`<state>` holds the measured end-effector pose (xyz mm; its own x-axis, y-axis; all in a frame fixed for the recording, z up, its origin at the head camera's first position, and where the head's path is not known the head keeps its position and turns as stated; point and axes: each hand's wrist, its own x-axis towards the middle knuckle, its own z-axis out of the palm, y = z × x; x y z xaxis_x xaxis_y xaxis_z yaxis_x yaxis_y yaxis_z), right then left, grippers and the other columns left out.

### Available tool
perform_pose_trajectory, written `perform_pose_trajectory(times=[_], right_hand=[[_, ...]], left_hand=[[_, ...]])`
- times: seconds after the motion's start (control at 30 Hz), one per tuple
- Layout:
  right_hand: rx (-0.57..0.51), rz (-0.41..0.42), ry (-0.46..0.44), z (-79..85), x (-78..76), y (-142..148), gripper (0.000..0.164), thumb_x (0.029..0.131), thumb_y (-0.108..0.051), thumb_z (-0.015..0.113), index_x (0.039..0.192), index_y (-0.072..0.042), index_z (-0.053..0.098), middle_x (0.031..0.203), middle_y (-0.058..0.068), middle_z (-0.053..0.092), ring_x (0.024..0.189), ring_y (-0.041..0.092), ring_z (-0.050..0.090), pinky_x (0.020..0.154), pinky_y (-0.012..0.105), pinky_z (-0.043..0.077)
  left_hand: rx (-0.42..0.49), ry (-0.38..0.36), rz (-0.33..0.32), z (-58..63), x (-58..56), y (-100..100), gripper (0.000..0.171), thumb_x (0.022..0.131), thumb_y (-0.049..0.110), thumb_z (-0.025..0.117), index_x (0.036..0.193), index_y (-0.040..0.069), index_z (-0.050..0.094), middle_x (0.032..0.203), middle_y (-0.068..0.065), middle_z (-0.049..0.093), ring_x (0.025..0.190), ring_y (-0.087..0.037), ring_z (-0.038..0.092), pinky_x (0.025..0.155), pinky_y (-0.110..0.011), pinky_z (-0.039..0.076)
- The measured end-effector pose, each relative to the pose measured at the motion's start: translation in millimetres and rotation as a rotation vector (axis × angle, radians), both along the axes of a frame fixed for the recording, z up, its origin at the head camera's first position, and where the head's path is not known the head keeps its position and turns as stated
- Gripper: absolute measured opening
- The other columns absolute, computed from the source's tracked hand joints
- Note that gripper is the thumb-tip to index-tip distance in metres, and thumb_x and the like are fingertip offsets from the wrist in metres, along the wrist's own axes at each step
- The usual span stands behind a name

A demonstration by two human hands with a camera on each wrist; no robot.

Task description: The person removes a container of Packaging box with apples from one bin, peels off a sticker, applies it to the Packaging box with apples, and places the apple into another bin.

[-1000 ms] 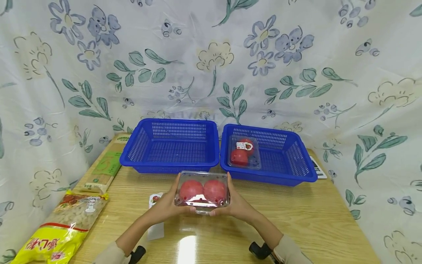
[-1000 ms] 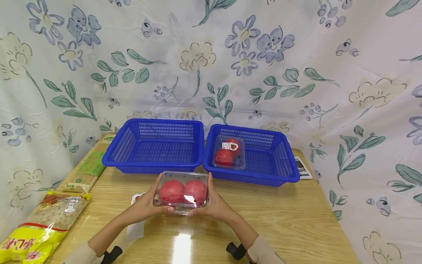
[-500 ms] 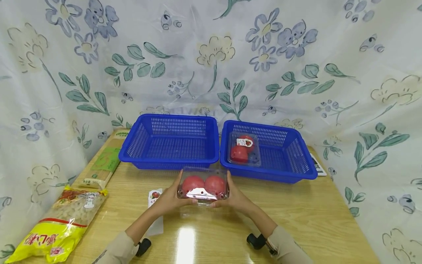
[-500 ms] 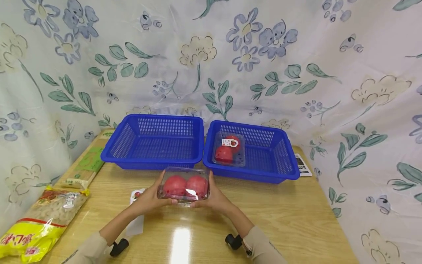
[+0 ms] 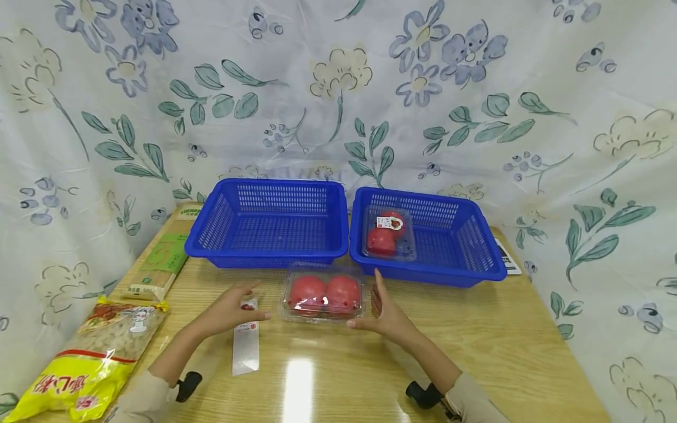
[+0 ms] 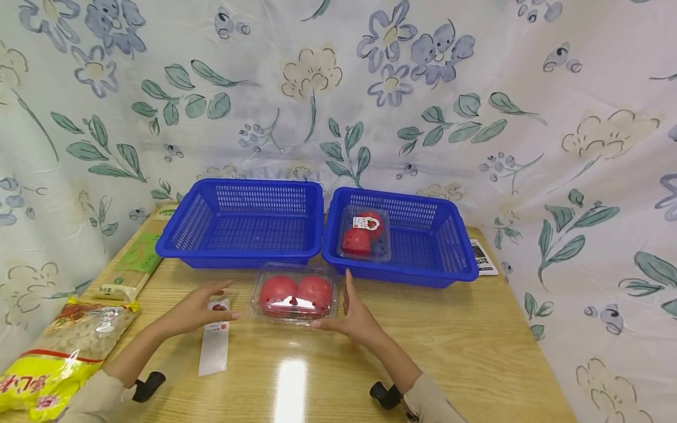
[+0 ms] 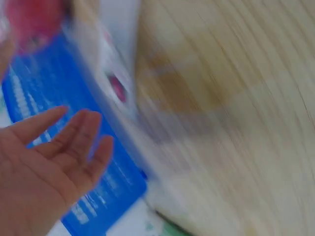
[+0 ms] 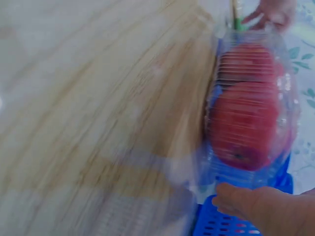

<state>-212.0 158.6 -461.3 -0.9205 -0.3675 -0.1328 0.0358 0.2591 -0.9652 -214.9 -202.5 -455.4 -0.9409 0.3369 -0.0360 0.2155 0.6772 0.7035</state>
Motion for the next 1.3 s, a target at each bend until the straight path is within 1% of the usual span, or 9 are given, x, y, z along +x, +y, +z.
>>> perform_pose_trajectory(times=[0.2,0.47,0.57,0.67,0.77,0.87,1.0,1.1,1.3], right_hand=[[0.076,-0.042,0.134,8.0,11.6,1.6,0.118,0.079,-0.031,0.085,0.161,-0.025,0.001,0.165,0.018,0.004,0.15,0.039,0.014,0.118,0.047,0.024],[0.165,-0.124,0.346,18.2,27.0,-12.2,0.109,0.077,-0.033,0.086,0.161,-0.021,0.016,0.164,0.014,0.018,0.147,0.039,0.028,0.114,0.05,0.034],[0.182,-0.14,0.43,20.8,33.5,-18.8,0.105,0.077,-0.032,0.086,0.159,-0.024,0.021,0.162,0.017,0.021,0.146,0.041,0.029,0.112,0.056,0.035],[0.19,-0.109,0.536,23.1,40.1,-27.2,0.097,0.078,-0.029,0.086,0.157,-0.024,0.029,0.16,0.017,0.026,0.146,0.04,0.028,0.109,0.063,0.035],[0.198,-0.02,0.682,25.0,45.2,-37.2,0.083,0.081,-0.025,0.084,0.151,-0.018,0.042,0.153,0.015,0.039,0.141,0.035,0.037,0.105,0.061,0.04],[0.179,0.132,0.788,28.5,48.5,-47.7,0.06,0.085,-0.021,0.08,0.14,-0.013,0.057,0.138,0.012,0.053,0.129,0.028,0.051,0.101,0.048,0.048],[0.124,0.346,0.728,34.9,52.6,-63.4,0.045,0.091,-0.023,0.074,0.133,-0.015,0.064,0.132,0.007,0.059,0.124,0.021,0.055,0.101,0.039,0.049],[0.06,0.434,0.649,36.8,54.6,-75.8,0.046,0.091,-0.022,0.073,0.135,-0.013,0.063,0.135,0.008,0.058,0.128,0.019,0.054,0.103,0.037,0.048],[-0.064,0.405,0.475,33.1,58.1,-89.0,0.045,0.09,-0.017,0.074,0.133,-0.01,0.064,0.13,0.007,0.063,0.118,0.012,0.058,0.096,0.033,0.051]], left_hand=[[-0.299,0.079,0.055,-6.5,2.6,-22.6,0.074,0.069,0.038,0.09,0.12,-0.008,0.063,0.111,-0.023,0.062,0.103,-0.042,0.057,0.085,-0.057,0.05],[-0.281,0.081,0.07,-18.0,0.8,-23.1,0.056,0.062,0.031,0.094,0.096,0.003,0.06,0.095,-0.011,0.057,0.089,-0.029,0.052,0.077,-0.045,0.044],[-0.22,0.038,0.052,-16.7,-3.2,-22.1,0.049,0.068,0.023,0.091,0.098,0.002,0.058,0.09,-0.008,0.059,0.082,-0.024,0.052,0.071,-0.038,0.044],[-0.074,-0.04,0.029,-11.4,-5.2,-22.4,0.037,0.075,0.01,0.085,0.098,0.001,0.058,0.083,-0.005,0.063,0.073,-0.018,0.056,0.063,-0.031,0.047],[0.121,-0.133,-0.007,1.0,-4.5,-24.5,0.03,0.08,0.003,0.079,0.099,-0.003,0.057,0.083,-0.007,0.068,0.071,-0.016,0.063,0.059,-0.029,0.052],[0.255,-0.213,-0.041,21.0,-1.0,-23.4,0.033,0.083,0.006,0.078,0.104,-0.007,0.056,0.087,-0.013,0.071,0.074,-0.018,0.069,0.063,-0.03,0.056],[0.329,-0.244,-0.09,47.3,6.1,-11.6,0.041,0.084,0.012,0.08,0.111,-0.008,0.055,0.09,-0.014,0.072,0.077,-0.017,0.07,0.067,-0.031,0.058],[0.374,-0.232,-0.154,56.8,11.0,4.2,0.045,0.084,0.012,0.079,0.115,-0.01,0.055,0.089,-0.012,0.072,0.074,-0.015,0.069,0.067,-0.031,0.057],[0.457,-0.221,-0.235,56.1,18.2,33.2,0.042,0.086,0.008,0.076,0.119,-0.008,0.056,0.081,-0.003,0.071,0.066,-0.008,0.063,0.063,-0.026,0.053]])
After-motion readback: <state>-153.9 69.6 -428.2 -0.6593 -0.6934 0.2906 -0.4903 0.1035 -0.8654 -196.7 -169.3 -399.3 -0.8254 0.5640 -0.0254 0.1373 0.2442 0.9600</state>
